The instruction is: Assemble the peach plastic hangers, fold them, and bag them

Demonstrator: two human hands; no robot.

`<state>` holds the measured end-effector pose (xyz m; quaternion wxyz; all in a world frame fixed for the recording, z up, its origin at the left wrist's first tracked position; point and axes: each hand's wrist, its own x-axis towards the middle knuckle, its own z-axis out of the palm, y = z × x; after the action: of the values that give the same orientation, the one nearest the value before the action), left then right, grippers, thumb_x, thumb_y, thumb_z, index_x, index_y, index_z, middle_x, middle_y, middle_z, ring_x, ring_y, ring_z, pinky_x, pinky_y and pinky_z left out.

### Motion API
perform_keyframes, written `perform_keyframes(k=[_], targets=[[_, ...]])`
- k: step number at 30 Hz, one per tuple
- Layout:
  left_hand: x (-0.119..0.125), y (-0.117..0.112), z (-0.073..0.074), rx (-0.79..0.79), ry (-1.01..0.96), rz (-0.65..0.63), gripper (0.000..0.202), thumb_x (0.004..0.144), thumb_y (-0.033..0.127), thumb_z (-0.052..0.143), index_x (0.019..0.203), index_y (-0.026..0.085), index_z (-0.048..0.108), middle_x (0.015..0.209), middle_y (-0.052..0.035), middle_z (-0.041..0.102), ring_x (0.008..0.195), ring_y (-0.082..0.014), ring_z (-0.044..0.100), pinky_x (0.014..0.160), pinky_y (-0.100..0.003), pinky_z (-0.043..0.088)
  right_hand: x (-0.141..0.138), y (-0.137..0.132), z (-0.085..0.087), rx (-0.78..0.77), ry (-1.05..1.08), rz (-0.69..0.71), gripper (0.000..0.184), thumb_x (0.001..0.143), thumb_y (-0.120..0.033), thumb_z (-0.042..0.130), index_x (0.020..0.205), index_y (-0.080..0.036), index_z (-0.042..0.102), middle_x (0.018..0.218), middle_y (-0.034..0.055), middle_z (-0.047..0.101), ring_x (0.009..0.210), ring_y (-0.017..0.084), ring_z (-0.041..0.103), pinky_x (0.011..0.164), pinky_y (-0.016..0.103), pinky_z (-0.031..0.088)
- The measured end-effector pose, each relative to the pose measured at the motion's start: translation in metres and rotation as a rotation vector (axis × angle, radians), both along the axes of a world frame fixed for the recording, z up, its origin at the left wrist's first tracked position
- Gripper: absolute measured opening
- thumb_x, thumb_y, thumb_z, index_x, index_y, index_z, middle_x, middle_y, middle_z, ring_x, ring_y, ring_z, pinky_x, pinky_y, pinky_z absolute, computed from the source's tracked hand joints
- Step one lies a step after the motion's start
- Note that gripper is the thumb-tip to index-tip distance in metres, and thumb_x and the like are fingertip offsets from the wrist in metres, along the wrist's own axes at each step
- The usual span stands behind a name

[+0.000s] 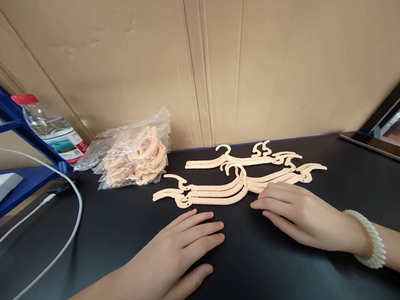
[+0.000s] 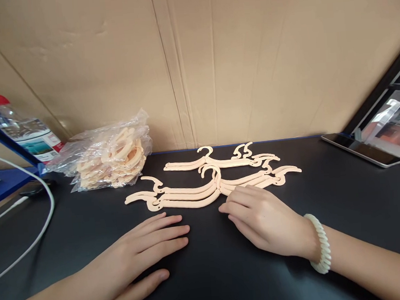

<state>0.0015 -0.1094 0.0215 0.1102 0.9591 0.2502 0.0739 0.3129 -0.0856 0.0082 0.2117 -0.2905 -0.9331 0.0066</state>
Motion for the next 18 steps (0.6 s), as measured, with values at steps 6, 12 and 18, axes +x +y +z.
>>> perform_keyframes(k=[6,12,18], targets=[[-0.002,0.001,-0.007,0.017,-0.014,0.010,0.047,0.093,0.020,0.051,0.140,0.022,0.048,0.146,-0.0077,0.051,0.139,-0.0282,0.041,0.113,-0.051,0.037,-0.001,0.000,-0.006,-0.025,-0.066,-0.081,0.028,0.098,-0.016,0.040,0.114,-0.014,0.062,0.088,0.0084,0.062,0.076,0.021,0.058,0.066,0.035,0.049],[0.000,-0.001,-0.005,0.067,-0.049,-0.015,0.046,0.091,0.017,0.053,0.137,0.021,0.051,0.141,-0.0088,0.057,0.135,-0.0280,0.047,0.111,-0.049,0.040,-0.003,-0.003,-0.004,-0.046,-0.140,-0.094,0.035,0.099,-0.019,0.035,0.125,-0.011,0.058,0.096,0.0117,0.060,0.083,0.023,0.058,0.072,0.038,0.052],[0.008,-0.007,0.003,0.095,-0.143,-0.083,0.038,0.087,0.014,0.057,0.125,0.016,0.060,0.122,-0.0103,0.069,0.122,-0.0255,0.058,0.106,-0.041,0.047,-0.010,-0.011,0.000,-0.090,-0.235,-0.015,0.040,0.100,-0.022,0.036,0.134,-0.010,0.052,0.091,0.0111,0.055,0.082,0.024,0.053,0.075,0.040,0.050]])
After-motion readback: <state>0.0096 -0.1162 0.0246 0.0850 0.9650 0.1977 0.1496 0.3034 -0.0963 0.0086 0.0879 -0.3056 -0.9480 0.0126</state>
